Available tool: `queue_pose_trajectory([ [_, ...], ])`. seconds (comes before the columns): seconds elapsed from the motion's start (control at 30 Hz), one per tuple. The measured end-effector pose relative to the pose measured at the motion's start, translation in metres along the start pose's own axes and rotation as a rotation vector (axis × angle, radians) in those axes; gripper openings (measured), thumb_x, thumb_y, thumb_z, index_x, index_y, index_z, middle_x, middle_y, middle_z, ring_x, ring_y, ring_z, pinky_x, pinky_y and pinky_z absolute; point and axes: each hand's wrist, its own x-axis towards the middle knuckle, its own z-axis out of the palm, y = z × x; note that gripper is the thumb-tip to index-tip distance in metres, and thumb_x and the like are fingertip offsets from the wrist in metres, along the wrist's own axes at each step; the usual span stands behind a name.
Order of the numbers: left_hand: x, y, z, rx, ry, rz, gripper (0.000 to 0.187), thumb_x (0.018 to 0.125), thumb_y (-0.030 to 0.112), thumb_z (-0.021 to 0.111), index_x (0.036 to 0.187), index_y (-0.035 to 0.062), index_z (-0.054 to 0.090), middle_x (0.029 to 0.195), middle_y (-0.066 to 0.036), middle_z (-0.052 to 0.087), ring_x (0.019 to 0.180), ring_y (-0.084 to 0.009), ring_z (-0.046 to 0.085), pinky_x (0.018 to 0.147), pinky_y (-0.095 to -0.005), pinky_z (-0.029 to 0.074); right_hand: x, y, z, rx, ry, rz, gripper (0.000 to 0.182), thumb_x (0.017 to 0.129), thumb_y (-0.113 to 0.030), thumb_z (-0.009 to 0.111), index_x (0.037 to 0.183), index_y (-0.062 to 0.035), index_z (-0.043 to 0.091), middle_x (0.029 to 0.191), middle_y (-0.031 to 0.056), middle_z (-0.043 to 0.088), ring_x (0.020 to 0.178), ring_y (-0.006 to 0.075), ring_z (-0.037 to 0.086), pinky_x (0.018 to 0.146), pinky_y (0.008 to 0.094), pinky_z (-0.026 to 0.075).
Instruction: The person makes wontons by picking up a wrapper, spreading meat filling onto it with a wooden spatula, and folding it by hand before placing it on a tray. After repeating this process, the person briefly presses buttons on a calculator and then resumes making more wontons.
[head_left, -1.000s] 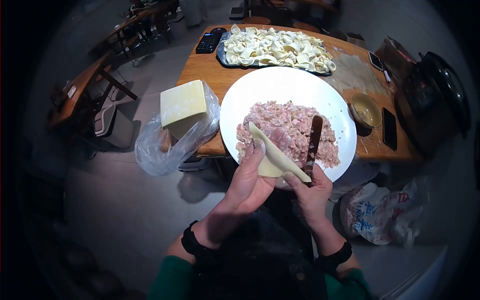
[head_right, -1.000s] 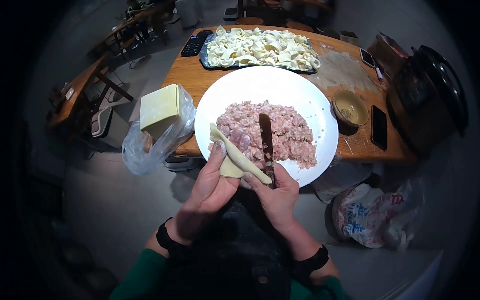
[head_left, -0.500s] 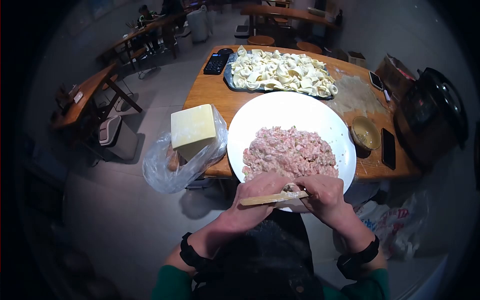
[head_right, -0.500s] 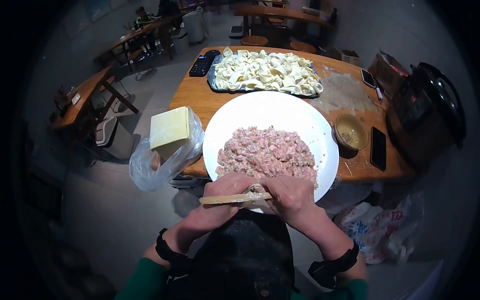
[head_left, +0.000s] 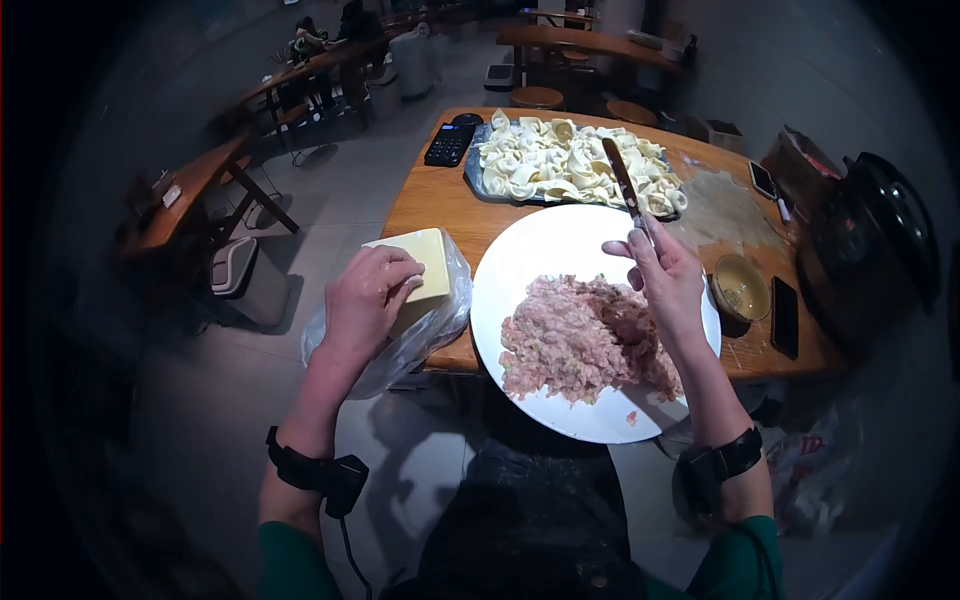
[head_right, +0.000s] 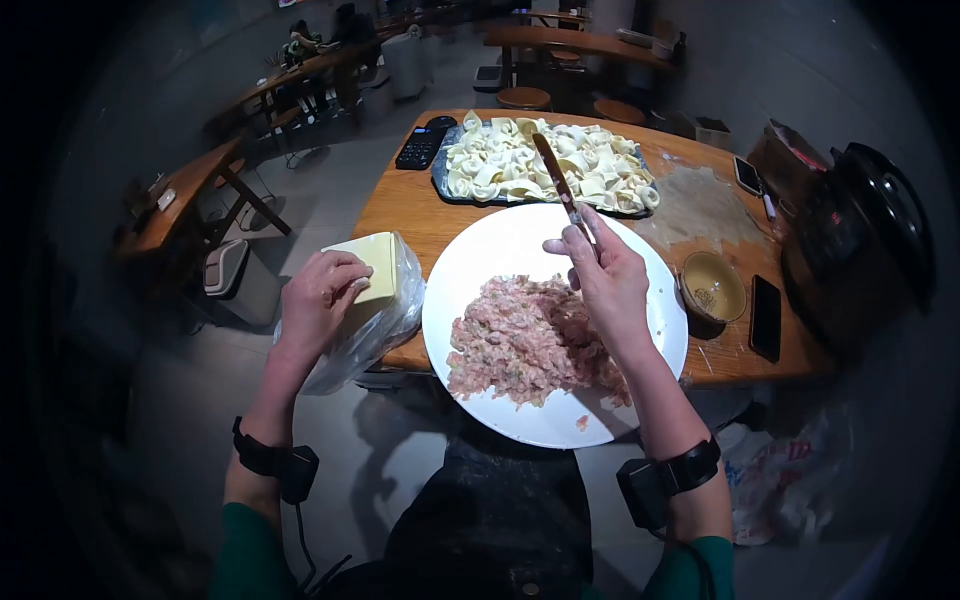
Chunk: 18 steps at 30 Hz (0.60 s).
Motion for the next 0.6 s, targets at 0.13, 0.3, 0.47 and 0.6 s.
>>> queue_pose_trajectory([
  [0.13, 0.007, -0.004, -0.002, 0.028, -0.082, 0.046, 0.011, 0.071, 0.008, 0.068, 0.081, 0.0095, 0.064, 0.084, -0.003, 0.06, 0.083, -0.0208, 0.059, 0.067, -0.0326, 0.048, -0.061, 0.006, -0.025, -0.037, -0.125, 0.183, 0.039, 0.093, -0.021, 0.05, 0.128, -0.0043, 0.048, 0.077, 0.0016, 0.063, 0.053, 0.0018, 0.041, 0.048, 0.0171, 0.035],
  [0.3, 0.013, -0.001, -0.003, 0.095, -0.094, 0.143, 0.006, 0.075, 0.008, 0.063, 0.079, 0.0085, 0.059, 0.081, -0.004, 0.058, 0.081, -0.0217, 0.058, 0.065, -0.0341, 0.048, -0.112, 0.014, -0.068, -0.083, -0.141, 0.195, 0.034, 0.094, -0.016, 0.048, 0.126, -0.0041, 0.05, 0.076, 0.0009, 0.061, 0.053, 0.0012, 0.04, 0.047, 0.0155, 0.032],
  [0.47, 0.019, -0.007, -0.001, 0.119, -0.155, 0.073, 0.01, 0.08, 0.013, 0.057, 0.088, 0.0079, 0.057, 0.082, -0.01, 0.059, 0.082, -0.0276, 0.059, 0.067, -0.0389, 0.047, -0.139, 0.012, -0.092, -0.09, -0.116, 0.247, 0.033, 0.094, -0.012, 0.049, 0.125, -0.0021, 0.051, 0.077, 0.0032, 0.063, 0.054, 0.0009, 0.039, 0.048, 0.0157, 0.032],
  [0.6, 0.024, -0.006, -0.008, 0.108, -0.26, -0.159, 0.014, 0.081, 0.016, 0.056, 0.09, 0.0062, 0.056, 0.084, -0.012, 0.06, 0.083, -0.0303, 0.059, 0.069, -0.0399, 0.046, -0.159, 0.013, -0.101, -0.148, -0.157, 0.224, 0.031, 0.093, -0.011, 0.048, 0.122, 0.0, 0.052, 0.077, 0.0051, 0.064, 0.054, 0.0007, 0.039, 0.048, 0.0153, 0.031],
])
